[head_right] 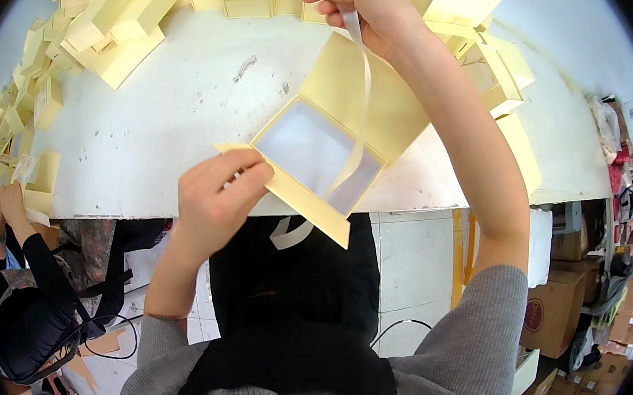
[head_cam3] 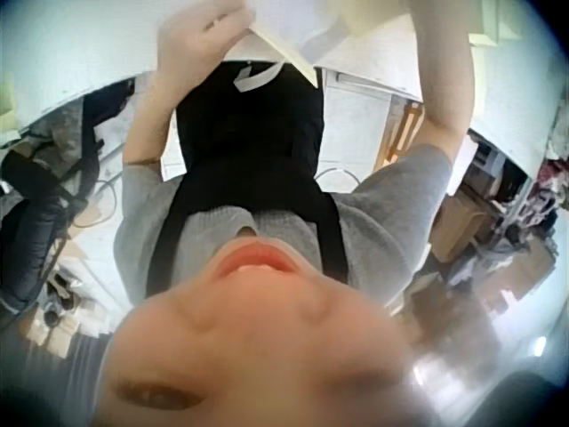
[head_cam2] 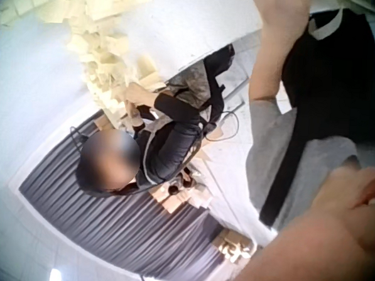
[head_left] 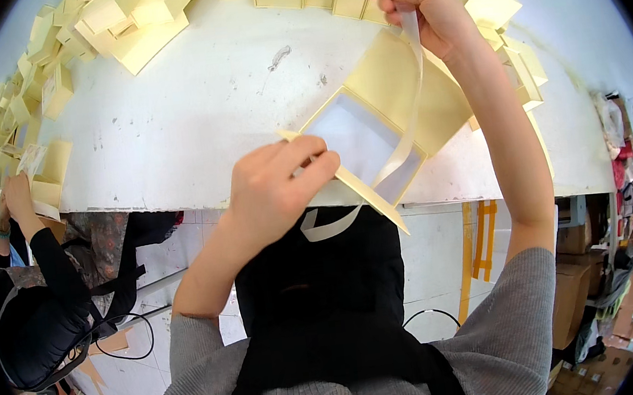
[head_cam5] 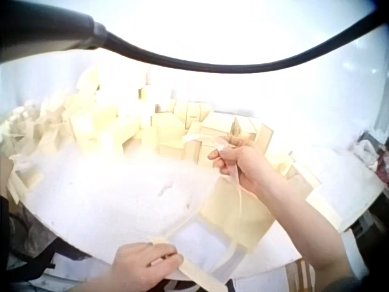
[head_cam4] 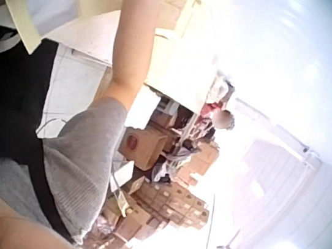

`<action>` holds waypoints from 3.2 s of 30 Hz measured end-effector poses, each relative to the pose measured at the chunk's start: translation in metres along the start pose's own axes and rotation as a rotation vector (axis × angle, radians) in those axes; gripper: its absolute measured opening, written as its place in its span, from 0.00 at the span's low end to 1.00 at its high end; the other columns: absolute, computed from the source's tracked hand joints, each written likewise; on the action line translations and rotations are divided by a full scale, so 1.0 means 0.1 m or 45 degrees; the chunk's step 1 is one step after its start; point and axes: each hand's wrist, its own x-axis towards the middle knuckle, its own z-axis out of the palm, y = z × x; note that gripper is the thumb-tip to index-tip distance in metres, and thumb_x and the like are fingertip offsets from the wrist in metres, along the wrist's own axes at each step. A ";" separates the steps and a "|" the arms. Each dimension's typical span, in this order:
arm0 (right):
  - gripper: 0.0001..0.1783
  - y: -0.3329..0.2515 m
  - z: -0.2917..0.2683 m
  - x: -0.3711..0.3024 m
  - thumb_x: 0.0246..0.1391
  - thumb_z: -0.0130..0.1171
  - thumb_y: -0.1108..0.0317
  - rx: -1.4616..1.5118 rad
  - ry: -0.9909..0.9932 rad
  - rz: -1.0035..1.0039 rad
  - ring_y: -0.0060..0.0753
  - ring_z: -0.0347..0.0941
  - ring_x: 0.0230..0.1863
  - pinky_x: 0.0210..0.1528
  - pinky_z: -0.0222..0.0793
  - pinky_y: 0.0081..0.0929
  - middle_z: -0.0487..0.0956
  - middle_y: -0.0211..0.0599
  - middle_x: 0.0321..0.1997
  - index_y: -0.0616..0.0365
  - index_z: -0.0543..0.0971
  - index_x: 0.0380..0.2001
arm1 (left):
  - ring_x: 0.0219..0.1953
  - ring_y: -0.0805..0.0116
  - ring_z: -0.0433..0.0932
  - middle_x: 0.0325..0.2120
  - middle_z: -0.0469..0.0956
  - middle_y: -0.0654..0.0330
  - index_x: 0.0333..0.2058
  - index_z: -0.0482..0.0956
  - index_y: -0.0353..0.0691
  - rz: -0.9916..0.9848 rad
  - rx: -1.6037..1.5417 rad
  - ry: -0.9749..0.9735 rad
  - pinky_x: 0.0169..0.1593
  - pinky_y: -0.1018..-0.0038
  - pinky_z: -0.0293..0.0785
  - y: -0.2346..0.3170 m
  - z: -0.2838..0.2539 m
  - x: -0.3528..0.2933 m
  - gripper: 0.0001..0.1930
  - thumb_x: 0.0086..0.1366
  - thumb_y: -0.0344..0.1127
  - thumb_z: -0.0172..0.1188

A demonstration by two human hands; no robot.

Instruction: The person assembles small cream-colored boxes by folding flaps, inserting white ribbons through slots, and closing the lids. The person repeatedly handles boxes and ribbons, placing finished units on the table.

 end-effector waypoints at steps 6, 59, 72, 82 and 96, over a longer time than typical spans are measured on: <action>0.10 0.09 0.03 -0.28 0.54 0.54 0.71 -0.801 -0.215 -0.315 0.17 0.65 0.21 0.21 0.56 0.18 0.73 0.28 0.21 0.61 0.79 0.39 | 0.20 0.74 0.73 0.30 0.80 0.58 0.31 0.82 0.36 0.111 0.132 0.255 0.21 0.81 0.64 0.10 0.14 -0.33 0.13 0.41 0.26 0.61; 0.09 1.02 0.43 -0.97 0.45 0.58 0.70 -1.594 -0.986 -0.853 0.37 0.75 0.27 0.29 0.70 0.30 0.75 0.30 0.23 0.45 0.83 0.31 | 0.39 0.60 0.69 0.39 0.72 0.61 0.40 0.78 0.39 -0.640 0.303 0.126 0.43 0.65 0.60 0.35 0.47 -0.92 0.25 0.48 0.50 0.70; 0.29 0.06 0.40 -1.63 0.54 0.60 0.50 -1.648 -0.898 -0.857 0.45 0.77 0.41 0.42 0.72 0.34 0.79 0.45 0.43 0.66 0.77 0.48 | 0.32 0.61 0.72 0.30 0.75 0.62 0.25 0.74 0.41 -0.482 0.195 0.115 0.40 0.66 0.63 0.27 0.06 -1.21 0.08 0.44 0.26 0.62; 0.18 0.68 0.28 -2.07 0.38 0.65 0.76 -1.809 -0.319 -0.914 0.32 0.72 0.22 0.21 0.67 0.28 0.74 0.31 0.23 0.61 0.76 0.37 | 0.49 0.56 0.73 0.43 0.77 0.57 0.37 0.78 0.36 -0.975 0.444 -1.020 0.51 0.62 0.67 0.55 -0.46 -2.44 0.15 0.49 0.32 0.67; 0.11 0.95 2.34 -0.77 0.44 0.58 0.69 -1.333 -0.720 -1.142 0.46 0.77 0.24 0.24 0.70 0.39 0.78 0.44 0.23 0.62 0.73 0.32 | 0.32 0.59 0.81 0.33 0.81 0.54 0.31 0.80 0.34 -0.163 -0.005 0.090 0.34 0.69 0.78 0.47 -0.29 -1.19 0.12 0.44 0.21 0.63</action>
